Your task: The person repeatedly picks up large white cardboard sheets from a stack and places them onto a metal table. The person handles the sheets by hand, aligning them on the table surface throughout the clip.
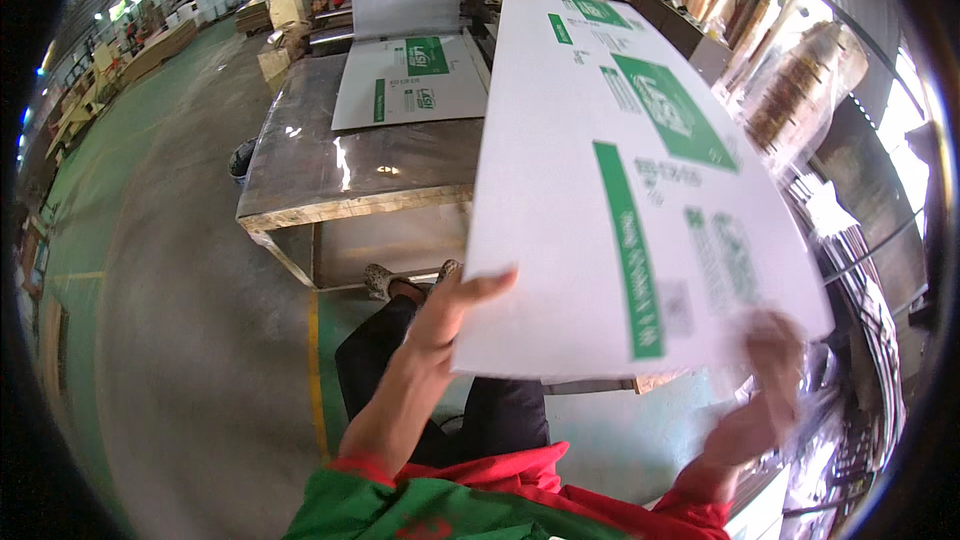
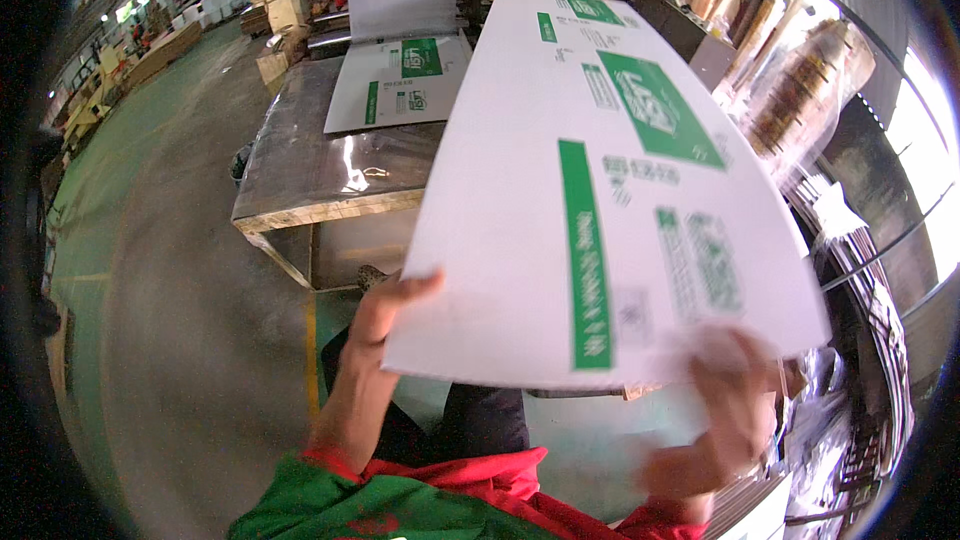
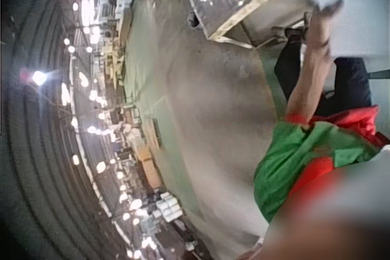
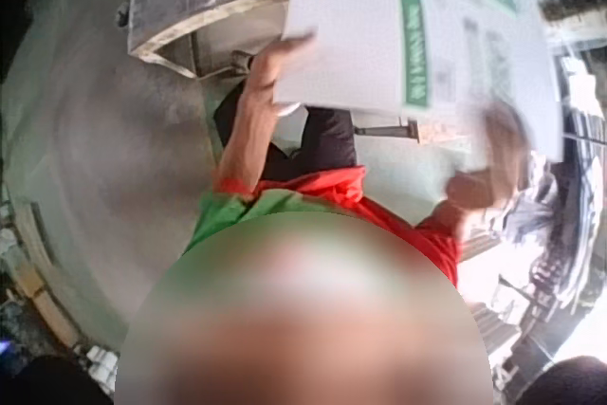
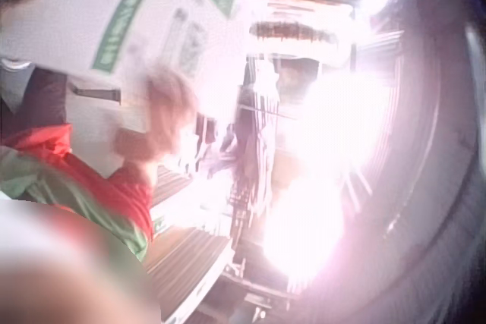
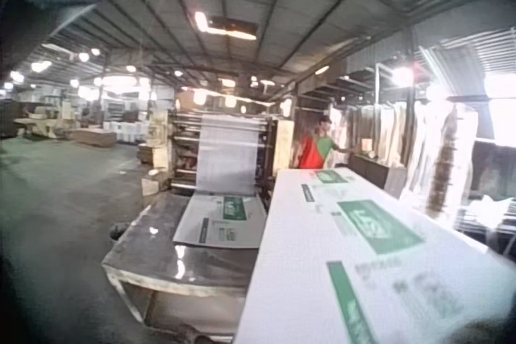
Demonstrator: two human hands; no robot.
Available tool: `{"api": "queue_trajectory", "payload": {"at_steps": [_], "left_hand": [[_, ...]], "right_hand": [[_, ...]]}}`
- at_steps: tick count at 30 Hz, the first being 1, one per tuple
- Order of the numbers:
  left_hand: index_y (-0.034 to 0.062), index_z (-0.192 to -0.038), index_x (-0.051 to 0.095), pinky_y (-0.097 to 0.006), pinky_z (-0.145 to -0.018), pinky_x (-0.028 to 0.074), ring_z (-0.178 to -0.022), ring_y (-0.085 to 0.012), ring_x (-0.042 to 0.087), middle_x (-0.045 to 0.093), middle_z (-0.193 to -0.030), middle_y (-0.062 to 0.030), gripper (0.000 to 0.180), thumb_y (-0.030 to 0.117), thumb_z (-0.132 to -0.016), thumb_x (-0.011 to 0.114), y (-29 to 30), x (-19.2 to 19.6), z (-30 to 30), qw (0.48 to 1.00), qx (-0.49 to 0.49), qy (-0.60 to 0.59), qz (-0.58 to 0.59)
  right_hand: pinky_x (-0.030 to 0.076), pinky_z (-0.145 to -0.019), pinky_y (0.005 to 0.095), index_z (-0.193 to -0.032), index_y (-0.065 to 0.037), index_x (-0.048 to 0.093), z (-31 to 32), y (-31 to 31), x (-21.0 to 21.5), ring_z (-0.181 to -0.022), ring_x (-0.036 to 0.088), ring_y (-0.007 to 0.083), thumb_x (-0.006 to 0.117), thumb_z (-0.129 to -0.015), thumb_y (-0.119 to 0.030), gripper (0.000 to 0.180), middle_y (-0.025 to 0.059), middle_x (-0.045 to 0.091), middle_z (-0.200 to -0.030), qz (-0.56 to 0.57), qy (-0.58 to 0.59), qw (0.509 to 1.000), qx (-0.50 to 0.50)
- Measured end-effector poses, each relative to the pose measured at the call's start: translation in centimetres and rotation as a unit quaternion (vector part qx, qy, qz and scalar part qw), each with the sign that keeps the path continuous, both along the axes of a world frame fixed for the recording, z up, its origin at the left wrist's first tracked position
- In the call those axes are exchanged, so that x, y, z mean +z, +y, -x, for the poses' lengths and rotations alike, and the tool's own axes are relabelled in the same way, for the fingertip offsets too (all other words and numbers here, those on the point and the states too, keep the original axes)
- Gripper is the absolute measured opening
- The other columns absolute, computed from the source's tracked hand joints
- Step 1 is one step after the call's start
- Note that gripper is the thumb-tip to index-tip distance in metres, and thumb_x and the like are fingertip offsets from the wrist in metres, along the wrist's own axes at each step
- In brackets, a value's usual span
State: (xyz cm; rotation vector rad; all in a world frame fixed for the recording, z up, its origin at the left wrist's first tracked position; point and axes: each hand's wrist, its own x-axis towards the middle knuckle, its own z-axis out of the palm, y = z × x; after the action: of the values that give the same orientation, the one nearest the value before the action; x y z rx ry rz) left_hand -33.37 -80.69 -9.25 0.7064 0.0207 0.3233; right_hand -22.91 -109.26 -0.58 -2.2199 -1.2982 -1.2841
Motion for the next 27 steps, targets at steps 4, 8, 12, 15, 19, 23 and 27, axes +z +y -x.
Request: {"api": "queue_trajectory", "payload": {"at_steps": [4, 8, 12, 15, 19, 23, 27], "left_hand": [[-0.0068, -0.114, 0.062, -0.03, -0.077, 0.049, -0.086, -0.0166, 0.063, 0.066, -0.096, -0.0091, 0.046, 0.022, -0.079, 0.074, 3.4, -4.5, 7.4, 0.962, -0.01, 0.231, -0.142], [-0.0022, -0.118, 0.062, -0.031, -0.079, 0.051, -0.092, -0.0152, 0.062, 0.066, -0.1, -0.0072, 0.039, 0.021, -0.088, 0.071, 4.0, -9.2, 14.9, 0.95, 0.026, 0.302, -0.081], [-0.0056, -0.131, 0.053, -0.034, -0.089, 0.049, -0.11, -0.0204, 0.059, 0.061, -0.12, -0.0135, 0.055, 0.027, -0.09, 0.069, 4.5, -12.1, 20.2, 0.883, 0.162, 0.419, -0.133], [-0.0071, -0.14, 0.044, -0.036, -0.098, 0.046, -0.12, -0.0245, 0.055, 0.054, -0.134, -0.0172, 0.066, 0.03, -0.092, 0.068, 5.0, -14.3, 23.6, 0.797, 0.317, 0.467, -0.216], [-0.0053, -0.149, 0.034, -0.036, -0.106, 0.041, -0.128, -0.0267, 0.05, 0.047, -0.145, -0.0206, 0.072, 0.024, -0.092, 0.068, 4.0, -18.1, 27.0, 0.76, 0.369, 0.466, -0.264], [-0.0046, -0.148, 0.036, -0.036, -0.105, 0.041, -0.128, -0.0262, 0.05, 0.051, -0.141, -0.0202, 0.065, 0.018, -0.094, 0.065, 0.3, -20.8, 29.7, 0.743, 0.316, 0.522, -0.275], [-0.005, -0.144, 0.041, -0.036, -0.1, 0.045, -0.119, -0.0245, 0.056, 0.057, -0.133, -0.0184, 0.063, 0.027, -0.095, 0.063, -4.1, -21.4, 32.4, 0.741, 0.298, 0.527, -0.291]], "right_hand": [[0.042, -0.104, 0.0457, -0.128, 0.002, 0.061, -4.2, -7.9, -5.5, -0.119, 0.059, 0.0378, 0.054, -0.097, -0.049, 0.06, 0.0244, 0.063, -0.125, -0.288, 0.275, 0.83, -0.391], [0.05, -0.087, 0.0385, -0.119, 0.004, 0.064, -5.2, -9.0, -14.5, -0.096, 0.065, 0.0298, 0.057, -0.099, -0.032, 0.041, 0.0181, 0.069, -0.104, -0.353, 0.328, 0.815, -0.323], [0.047, -0.069, 0.0292, -0.108, 0.005, 0.066, -6.3, -6.1, -18.3, -0.077, 0.058, 0.0125, 0.062, -0.097, -0.022, 0.03, 0.0058, 0.067, -0.085, -0.326, 0.391, 0.849, -0.142], [0.048, -0.092, 0.0297, -0.127, 0.003, 0.063, -7.0, -0.9, -20.2, -0.106, 0.063, 0.0162, 0.066, -0.094, -0.014, 0.037, 0.0146, 0.07, -0.11, -0.25, 0.569, 0.782, -0.033], [0.035, -0.053, 0.03, -0.13, -0.008, 0.065, -6.3, 3.3, -24.6, -0.06, 0.039, 0.0075, 0.065, -0.09, -0.013, 0.04, -0.0023, 0.05, -0.064, -0.11, 0.668, 0.73, -0.094], [0.04, -0.057, 0.0298, -0.127, -0.007, 0.066, -3.1, 0.2, -28.6, -0.062, 0.042, 0.0084, 0.062, -0.093, -0.02, 0.036, 0.0118, 0.046, -0.064, 0.029, 0.586, 0.804, -0.101], [0.044, -0.062, 0.0275, -0.128, 0.001, 0.062, 0.2, -4.9, -29.9, -0.068, 0.05, 0.0068, 0.058, -0.095, -0.012, 0.036, 0.0067, 0.063, -0.072, -0.072, 0.63, 0.766, -0.108]]}}
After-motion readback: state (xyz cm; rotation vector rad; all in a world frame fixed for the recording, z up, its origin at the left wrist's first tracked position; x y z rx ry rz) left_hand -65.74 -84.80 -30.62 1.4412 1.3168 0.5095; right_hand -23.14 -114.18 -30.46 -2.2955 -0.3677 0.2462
